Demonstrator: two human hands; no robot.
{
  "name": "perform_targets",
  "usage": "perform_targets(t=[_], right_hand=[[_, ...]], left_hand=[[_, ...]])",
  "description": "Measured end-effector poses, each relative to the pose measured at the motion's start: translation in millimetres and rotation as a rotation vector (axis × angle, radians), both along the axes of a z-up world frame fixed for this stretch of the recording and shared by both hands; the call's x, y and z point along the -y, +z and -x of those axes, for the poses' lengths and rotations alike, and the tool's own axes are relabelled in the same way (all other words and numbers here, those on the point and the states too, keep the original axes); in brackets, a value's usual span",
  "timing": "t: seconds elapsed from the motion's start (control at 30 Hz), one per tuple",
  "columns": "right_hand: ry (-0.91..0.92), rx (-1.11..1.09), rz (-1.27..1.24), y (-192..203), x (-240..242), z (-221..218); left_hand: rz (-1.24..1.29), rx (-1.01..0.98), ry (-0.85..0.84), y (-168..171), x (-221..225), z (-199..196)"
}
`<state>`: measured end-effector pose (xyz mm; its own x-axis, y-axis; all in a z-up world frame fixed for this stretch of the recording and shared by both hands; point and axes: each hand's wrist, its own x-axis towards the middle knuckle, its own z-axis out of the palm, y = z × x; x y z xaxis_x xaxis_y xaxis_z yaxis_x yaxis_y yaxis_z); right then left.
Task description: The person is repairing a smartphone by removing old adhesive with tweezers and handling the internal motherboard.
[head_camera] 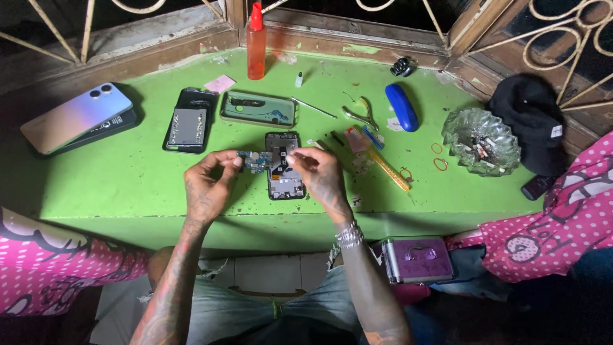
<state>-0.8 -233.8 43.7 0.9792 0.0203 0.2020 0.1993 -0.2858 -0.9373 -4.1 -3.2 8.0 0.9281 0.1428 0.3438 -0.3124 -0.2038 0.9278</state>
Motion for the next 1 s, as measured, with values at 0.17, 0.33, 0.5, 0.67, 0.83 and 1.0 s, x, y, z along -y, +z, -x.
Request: perform_targets(t=[0.17,0.33,0.5,0.67,0.83,1.0], right_hand=[[-0.209,0.031,0.194,-25.3,6.7,23.8],[-0.234,-0.085,0.43,14.7,-24.4,59.3],[-0.242,-0.094,0.637,20.1,-50.7,67.8],[-0.283,-0.151,0.686,2.3,-58.0,60.9],[-0.311,-0.167,0.701,-11.1,-58.4,55.6],[-0.319,-0.063,0.675,-18.1,-51.2,53.7]], left_hand=[[0.027,-0.009,0.036,-0.6,0.3,0.3],[0.021,-0.009,0.065,-4.1,-0.3,-1.1],[0.037,-0.009,0.082,0.3,0.9,1.1],[0.053,-0.002,0.072,-0.2,-0.8,1.5],[0.066,0.0,0.078,-1.5,-2.7,0.5],[0.118,-0.014,0.059,0.2,-6.3,-1.1]])
